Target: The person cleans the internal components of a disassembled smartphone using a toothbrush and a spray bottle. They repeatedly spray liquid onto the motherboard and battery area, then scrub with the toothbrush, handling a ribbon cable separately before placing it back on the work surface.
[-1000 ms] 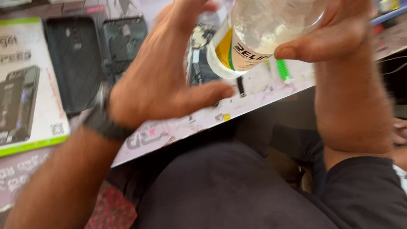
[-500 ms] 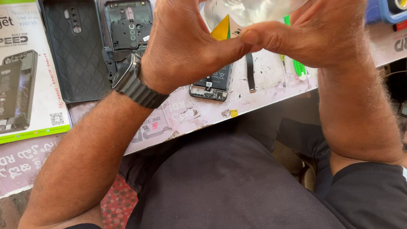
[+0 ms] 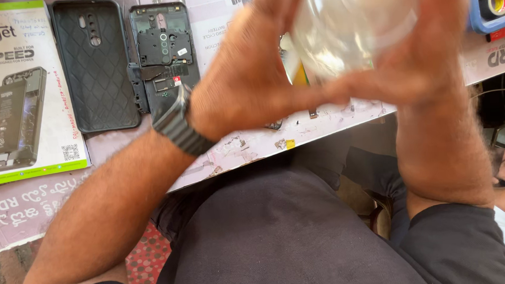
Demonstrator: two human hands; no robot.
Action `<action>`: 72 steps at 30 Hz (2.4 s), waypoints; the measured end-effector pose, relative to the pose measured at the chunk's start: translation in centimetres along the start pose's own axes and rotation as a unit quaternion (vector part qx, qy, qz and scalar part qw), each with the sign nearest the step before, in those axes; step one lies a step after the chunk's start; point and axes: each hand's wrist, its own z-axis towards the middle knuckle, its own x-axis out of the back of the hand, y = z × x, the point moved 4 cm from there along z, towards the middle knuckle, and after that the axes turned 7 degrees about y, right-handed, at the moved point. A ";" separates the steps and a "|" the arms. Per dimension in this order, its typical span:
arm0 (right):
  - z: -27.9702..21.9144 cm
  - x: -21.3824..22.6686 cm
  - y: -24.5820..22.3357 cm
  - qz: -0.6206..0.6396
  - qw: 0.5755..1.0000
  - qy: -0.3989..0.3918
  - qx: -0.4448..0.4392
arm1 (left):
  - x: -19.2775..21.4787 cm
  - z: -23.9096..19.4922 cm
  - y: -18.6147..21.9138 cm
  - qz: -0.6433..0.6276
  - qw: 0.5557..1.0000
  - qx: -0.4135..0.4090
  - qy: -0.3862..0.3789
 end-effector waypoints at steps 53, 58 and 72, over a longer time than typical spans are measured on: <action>-9.5 -5.2 -11.0 -0.073 0.961 -0.068 -0.257 | -4.9 -13.5 5.9 0.075 0.916 0.275 -0.281; -8.4 -6.8 -10.5 -0.155 0.935 -0.136 -0.290 | -0.9 -13.1 6.4 0.101 0.961 0.165 -0.197; -7.6 -7.4 -10.2 -0.136 0.940 -0.112 -0.293 | 0.7 -13.8 4.9 0.035 0.969 0.197 -0.142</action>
